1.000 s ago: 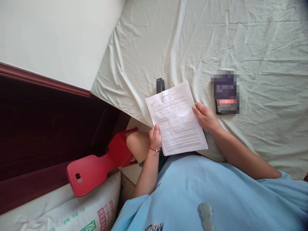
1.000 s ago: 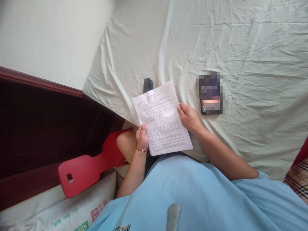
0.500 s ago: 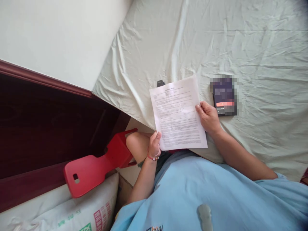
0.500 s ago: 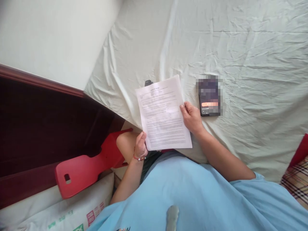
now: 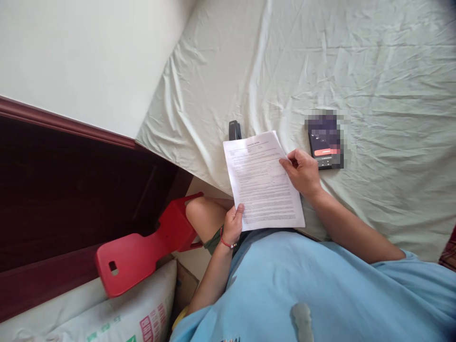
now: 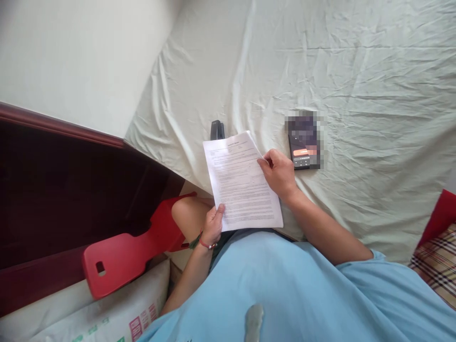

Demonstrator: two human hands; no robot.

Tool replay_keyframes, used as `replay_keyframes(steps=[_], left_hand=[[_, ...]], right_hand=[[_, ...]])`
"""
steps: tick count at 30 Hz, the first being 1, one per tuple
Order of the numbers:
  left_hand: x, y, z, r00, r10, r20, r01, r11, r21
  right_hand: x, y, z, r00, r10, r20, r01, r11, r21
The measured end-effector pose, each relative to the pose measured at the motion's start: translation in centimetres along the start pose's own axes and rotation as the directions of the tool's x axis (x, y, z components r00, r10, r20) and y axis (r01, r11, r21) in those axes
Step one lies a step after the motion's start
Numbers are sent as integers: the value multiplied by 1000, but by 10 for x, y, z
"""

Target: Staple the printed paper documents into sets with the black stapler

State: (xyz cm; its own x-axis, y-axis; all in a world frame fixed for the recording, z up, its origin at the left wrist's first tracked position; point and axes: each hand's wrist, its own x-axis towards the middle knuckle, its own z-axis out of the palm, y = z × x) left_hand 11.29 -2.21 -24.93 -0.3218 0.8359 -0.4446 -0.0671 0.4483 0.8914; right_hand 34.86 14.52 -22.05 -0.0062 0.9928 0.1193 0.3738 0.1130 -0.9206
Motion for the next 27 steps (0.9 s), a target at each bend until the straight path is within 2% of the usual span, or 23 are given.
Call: replay_keyframes(steps=[5, 11, 16, 18, 22, 27], left_hand=[[3, -2, 2, 1000, 20, -7, -19, 997, 70], [2, 1, 4, 1000, 23, -15, -22, 996, 90], [-1, 9, 4, 999, 41, -29, -40, 998, 45], [-1, 14, 5, 999, 39, -37, -38, 999, 36], [2, 17, 10, 997, 15, -76, -13, 1000, 28], [7, 14, 14, 993, 16, -114, -12, 999, 38]], right_hand=[[0, 2, 1, 998, -66, 5, 66, 995, -78], [-2, 1, 2, 995, -25, -92, 26, 1000, 5], [-1, -1, 1, 961, -239, -140, 229, 970, -88], [-2, -3, 1, 947, -272, -170, 253, 959, -124], [-6, -5, 2, 971, -202, -129, 191, 977, -96], [-8, -8, 2, 990, -66, -122, 81, 989, 124]])
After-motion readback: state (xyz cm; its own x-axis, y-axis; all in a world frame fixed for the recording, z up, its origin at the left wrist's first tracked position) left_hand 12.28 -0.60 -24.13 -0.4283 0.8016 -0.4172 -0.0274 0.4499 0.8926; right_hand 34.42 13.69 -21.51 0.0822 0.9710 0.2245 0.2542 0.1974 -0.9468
